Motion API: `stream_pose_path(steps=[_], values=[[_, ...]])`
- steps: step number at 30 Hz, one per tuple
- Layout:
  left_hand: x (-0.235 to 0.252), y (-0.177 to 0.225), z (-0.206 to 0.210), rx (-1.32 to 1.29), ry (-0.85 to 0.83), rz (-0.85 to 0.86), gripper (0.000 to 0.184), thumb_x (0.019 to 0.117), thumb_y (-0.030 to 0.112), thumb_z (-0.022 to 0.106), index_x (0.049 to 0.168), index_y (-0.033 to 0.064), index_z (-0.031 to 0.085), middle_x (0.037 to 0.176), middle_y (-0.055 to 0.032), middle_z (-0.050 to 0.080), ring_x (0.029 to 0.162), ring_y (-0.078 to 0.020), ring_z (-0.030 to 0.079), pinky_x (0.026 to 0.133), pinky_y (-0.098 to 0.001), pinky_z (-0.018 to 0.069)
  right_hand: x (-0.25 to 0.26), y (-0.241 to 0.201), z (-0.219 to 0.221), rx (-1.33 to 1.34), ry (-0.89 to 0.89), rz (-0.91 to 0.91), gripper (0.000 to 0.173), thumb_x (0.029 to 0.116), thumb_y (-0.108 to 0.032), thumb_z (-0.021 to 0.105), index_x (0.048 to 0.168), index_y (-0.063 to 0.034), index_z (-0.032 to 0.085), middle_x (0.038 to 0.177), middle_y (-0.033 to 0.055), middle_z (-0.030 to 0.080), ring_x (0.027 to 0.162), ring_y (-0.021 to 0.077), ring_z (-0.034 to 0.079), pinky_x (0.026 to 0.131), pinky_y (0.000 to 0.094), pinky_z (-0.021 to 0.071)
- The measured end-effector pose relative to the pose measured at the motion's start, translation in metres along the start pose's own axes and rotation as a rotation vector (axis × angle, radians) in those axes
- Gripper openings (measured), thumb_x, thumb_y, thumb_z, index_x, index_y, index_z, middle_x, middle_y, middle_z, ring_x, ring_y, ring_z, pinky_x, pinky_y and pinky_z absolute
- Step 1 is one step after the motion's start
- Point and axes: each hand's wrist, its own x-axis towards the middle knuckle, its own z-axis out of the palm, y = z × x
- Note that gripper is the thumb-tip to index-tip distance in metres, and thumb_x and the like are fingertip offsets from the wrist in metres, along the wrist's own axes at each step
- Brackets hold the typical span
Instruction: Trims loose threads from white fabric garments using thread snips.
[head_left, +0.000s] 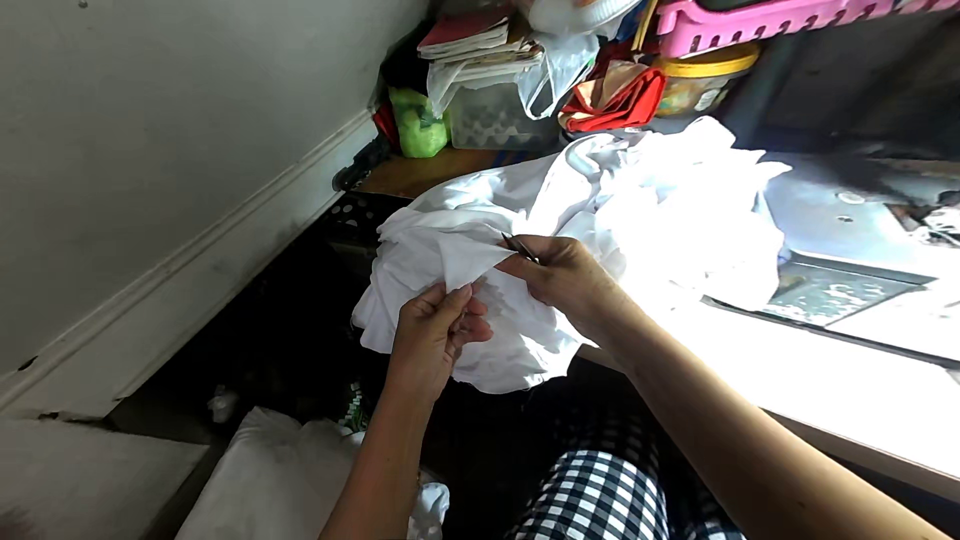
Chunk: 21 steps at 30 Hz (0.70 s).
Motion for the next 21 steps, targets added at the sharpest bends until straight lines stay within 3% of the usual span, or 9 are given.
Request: stream_pose_path(steps=[2, 5, 7, 11, 14, 17, 21], values=[[-0.008, -0.001, -0.011, 0.087, -0.022, 0.027, 0.018, 0.1048, 0.006, 0.053, 0.102, -0.0007, 0.069, 0.078, -0.0064, 0.069, 0.061, -0.0103, 0.068, 0.061, -0.0239, 0.0604, -0.003, 0.004, 0.0, -0.039, -0.002, -0.022, 0.01, 0.0989, -0.008, 0.065, 0.096, -0.0087, 0.075, 0.07, -0.0072, 0.061, 0.047, -0.0045, 0.039, 0.043, 0.0126, 0.0316], [-0.025, -0.004, -0.034, 0.186, -0.026, 0.058, 0.021, 0.1054, 0.004, 0.048, 0.102, -0.001, 0.069, 0.078, -0.0056, 0.071, 0.065, -0.0115, 0.07, 0.065, -0.0252, 0.0618, -0.015, 0.012, 0.003, -0.207, -0.065, -0.113, 0.007, 0.0962, -0.008, 0.069, 0.101, -0.0071, 0.074, 0.083, -0.003, 0.067, 0.064, 0.0006, 0.053, 0.058, 0.0195, 0.0449], [-0.035, -0.008, -0.053, 0.204, -0.027, 0.073, 0.024, 0.1058, 0.004, 0.046, 0.101, -0.0006, 0.069, 0.08, -0.0043, 0.072, 0.067, -0.0121, 0.071, 0.068, -0.0271, 0.0628, -0.027, 0.019, 0.011, -0.284, -0.128, -0.186, 0.008, 0.0953, -0.014, 0.07, 0.102, -0.01, 0.074, 0.083, -0.004, 0.067, 0.067, 0.0009, 0.058, 0.061, 0.0197, 0.0503], [-0.054, -0.011, -0.088, 0.288, -0.064, 0.099, 0.025, 0.1062, 0.008, 0.046, 0.103, -0.0002, 0.069, 0.083, -0.0022, 0.072, 0.07, -0.0116, 0.071, 0.068, -0.0277, 0.063, -0.05, 0.035, 0.027, -0.288, -0.251, -0.14, 0.021, 0.1014, -0.038, 0.061, 0.103, -0.0218, 0.074, 0.075, -0.0116, 0.063, 0.061, -0.0026, 0.053, 0.056, 0.0181, 0.0453], [-0.063, -0.013, -0.105, 0.355, -0.083, 0.094, 0.026, 0.1077, 0.012, 0.045, 0.106, 0.0011, 0.068, 0.084, -0.0012, 0.072, 0.072, -0.0108, 0.071, 0.069, -0.027, 0.0627, -0.067, 0.038, 0.037, -0.166, -0.444, 0.012, 0.047, 0.105, -0.056, 0.044, 0.121, -0.0202, 0.071, 0.082, -0.0088, 0.062, 0.07, -0.0008, 0.054, 0.067, 0.0222, 0.0478], [-0.065, -0.018, -0.109, 0.25, -0.012, 0.086, 0.026, 0.1076, 0.011, 0.044, 0.107, 0.0014, 0.068, 0.084, -0.0012, 0.071, 0.071, -0.0097, 0.07, 0.069, -0.0256, 0.0617, -0.077, 0.044, 0.052, -0.057, -0.588, 0.135, 0.047, 0.1094, -0.048, 0.036, 0.127, -0.0172, 0.068, 0.079, -0.0083, 0.055, 0.067, 0.0002, 0.048, 0.064, 0.0202, 0.0427], [-0.062, -0.025, -0.096, 0.036, 0.202, 0.104, 0.025, 0.1072, 0.004, 0.041, 0.108, -0.0037, 0.065, 0.082, -0.0055, 0.071, 0.066, -0.0107, 0.069, 0.065, -0.0247, 0.0612, -0.082, 0.058, 0.068, 0.06, -0.628, 0.248, 0.039, 0.109, -0.04, 0.043, 0.123, -0.0152, 0.069, 0.077, -0.0093, 0.054, 0.06, -0.0012, 0.044, 0.055, 0.0172, 0.0371]])
